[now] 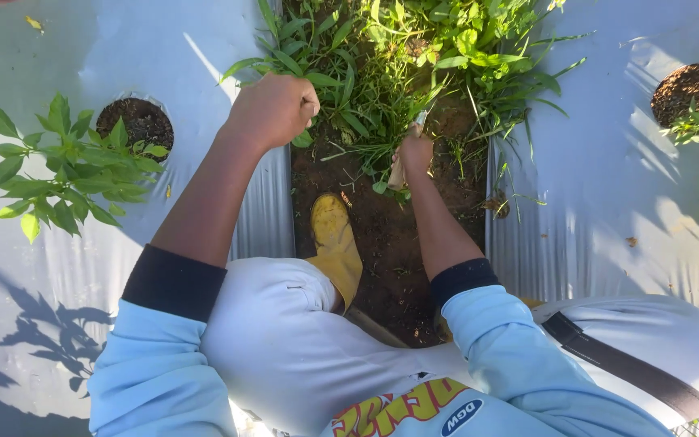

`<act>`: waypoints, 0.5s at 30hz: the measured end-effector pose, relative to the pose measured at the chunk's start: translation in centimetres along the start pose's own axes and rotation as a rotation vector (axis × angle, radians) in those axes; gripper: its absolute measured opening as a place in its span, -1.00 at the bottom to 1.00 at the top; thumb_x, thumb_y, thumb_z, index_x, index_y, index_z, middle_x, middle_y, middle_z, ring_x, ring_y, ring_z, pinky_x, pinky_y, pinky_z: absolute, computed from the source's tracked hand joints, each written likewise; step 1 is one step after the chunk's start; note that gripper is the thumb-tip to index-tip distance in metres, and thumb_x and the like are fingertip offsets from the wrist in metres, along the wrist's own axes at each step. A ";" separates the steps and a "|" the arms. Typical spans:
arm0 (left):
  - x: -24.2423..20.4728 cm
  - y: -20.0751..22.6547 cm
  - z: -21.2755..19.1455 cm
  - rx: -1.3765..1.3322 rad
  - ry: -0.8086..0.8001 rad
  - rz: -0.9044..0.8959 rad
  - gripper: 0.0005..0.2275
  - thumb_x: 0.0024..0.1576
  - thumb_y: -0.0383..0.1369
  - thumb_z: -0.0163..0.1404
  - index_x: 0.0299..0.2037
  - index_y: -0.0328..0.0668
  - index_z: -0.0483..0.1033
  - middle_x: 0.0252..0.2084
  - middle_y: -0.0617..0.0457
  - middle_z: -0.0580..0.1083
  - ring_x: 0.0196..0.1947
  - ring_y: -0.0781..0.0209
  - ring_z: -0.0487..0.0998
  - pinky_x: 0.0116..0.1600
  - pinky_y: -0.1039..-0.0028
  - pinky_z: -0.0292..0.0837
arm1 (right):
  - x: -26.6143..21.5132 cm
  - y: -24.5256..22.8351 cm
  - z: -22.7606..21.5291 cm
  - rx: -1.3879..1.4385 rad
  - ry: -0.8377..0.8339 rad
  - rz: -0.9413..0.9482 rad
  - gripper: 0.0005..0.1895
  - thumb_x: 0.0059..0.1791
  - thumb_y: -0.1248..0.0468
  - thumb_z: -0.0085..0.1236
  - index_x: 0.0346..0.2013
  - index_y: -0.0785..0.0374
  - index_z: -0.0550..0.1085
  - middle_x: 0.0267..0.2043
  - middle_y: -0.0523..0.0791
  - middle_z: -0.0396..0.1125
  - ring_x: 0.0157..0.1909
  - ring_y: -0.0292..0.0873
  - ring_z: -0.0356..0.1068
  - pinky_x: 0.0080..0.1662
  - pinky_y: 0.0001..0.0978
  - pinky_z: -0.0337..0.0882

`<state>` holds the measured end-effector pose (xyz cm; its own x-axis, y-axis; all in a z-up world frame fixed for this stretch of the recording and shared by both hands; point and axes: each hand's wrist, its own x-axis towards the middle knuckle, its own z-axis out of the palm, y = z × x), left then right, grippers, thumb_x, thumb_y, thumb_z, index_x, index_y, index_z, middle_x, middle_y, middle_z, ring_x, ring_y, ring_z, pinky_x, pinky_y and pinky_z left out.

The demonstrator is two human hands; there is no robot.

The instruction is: Using a small hand sickle to remove weeds from a soil path between plastic-covered garden rows.

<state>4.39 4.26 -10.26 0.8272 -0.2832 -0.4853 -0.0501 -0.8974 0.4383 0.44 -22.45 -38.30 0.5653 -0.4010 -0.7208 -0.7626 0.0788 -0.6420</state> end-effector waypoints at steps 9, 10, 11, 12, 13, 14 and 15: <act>3.7 -2.3 7.7 -0.119 0.190 0.134 -0.67 0.33 -0.24 0.03 0.26 -0.12 0.47 0.16 -0.09 0.52 0.04 -0.22 0.55 0.06 -0.23 0.48 | 5.5 2.8 -1.4 -0.189 -0.070 -0.137 -0.54 0.18 0.16 -0.19 0.22 0.48 0.31 -0.61 -0.03 0.36 -0.66 -0.16 0.38 -0.54 -0.23 0.51; 3.8 -2.7 9.0 -0.108 0.205 0.157 -0.67 0.35 -0.28 0.03 0.28 -0.12 0.46 0.19 -0.19 0.48 0.23 -0.30 0.50 0.23 -0.23 0.47 | 7.6 3.6 -1.2 -0.238 -0.100 -0.250 -0.51 0.20 0.10 -0.24 0.02 0.55 0.40 -0.55 0.01 0.43 -0.59 -0.13 0.49 -0.51 -0.19 0.62; 4.1 -3.0 10.6 -0.111 0.201 0.153 -0.67 0.35 -0.28 0.03 0.28 -0.12 0.46 0.19 -0.19 0.48 0.23 -0.30 0.50 0.23 -0.23 0.47 | 6.4 3.2 -1.1 -0.241 -0.101 -0.245 -0.51 0.20 0.10 -0.24 0.02 0.55 0.40 -0.55 0.01 0.43 -0.59 -0.13 0.49 -0.51 -0.19 0.62; 4.5 -3.5 12.1 -0.076 0.200 0.151 -0.63 0.32 -0.27 0.07 0.32 -0.12 0.43 0.24 -0.19 0.44 0.27 -0.29 0.46 0.28 -0.20 0.44 | 5.2 2.7 -1.0 -0.284 -0.098 -0.260 -0.47 0.21 0.06 -0.26 -0.03 0.56 0.41 -0.59 0.01 0.42 -0.62 -0.12 0.48 -0.52 -0.21 0.60; 5.0 -3.9 13.5 -0.041 0.204 0.150 -0.57 0.30 -0.25 0.11 0.35 -0.12 0.40 0.28 -0.20 0.40 0.31 -0.28 0.43 0.33 -0.18 0.41 | 4.2 1.8 -0.7 -0.326 -0.095 -0.280 -0.41 0.22 0.01 -0.29 -0.08 0.57 0.43 -0.63 0.00 0.41 -0.65 -0.10 0.47 -0.52 -0.23 0.58; 4.7 -3.9 14.5 -0.043 0.206 0.149 -0.57 0.30 -0.25 0.11 0.35 -0.12 0.40 0.28 -0.20 0.40 0.31 -0.28 0.43 0.33 -0.18 0.41 | 3.2 2.9 -1.6 -0.329 -0.095 -0.282 -0.41 0.22 0.01 -0.29 -0.08 0.57 0.43 -0.63 0.00 0.41 -0.65 -0.10 0.47 -0.52 -0.23 0.58; 4.7 -4.0 15.4 -0.059 0.191 0.141 -0.52 0.30 -0.25 0.10 0.40 -0.16 0.33 0.35 -0.25 0.33 0.36 -0.34 0.36 0.38 -0.24 0.31 | 2.6 3.6 -2.2 -0.354 -0.115 -0.289 -0.45 0.23 0.04 -0.30 -0.07 0.54 0.43 -0.62 0.00 0.41 -0.64 -0.11 0.47 -0.52 -0.22 0.58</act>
<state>-0.15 1.28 -25.95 0.9054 -0.3304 -0.2666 -0.1448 -0.8307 0.5376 -1.53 -25.24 -41.89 0.7859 -0.2559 -0.5628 -0.6181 -0.3448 -0.7064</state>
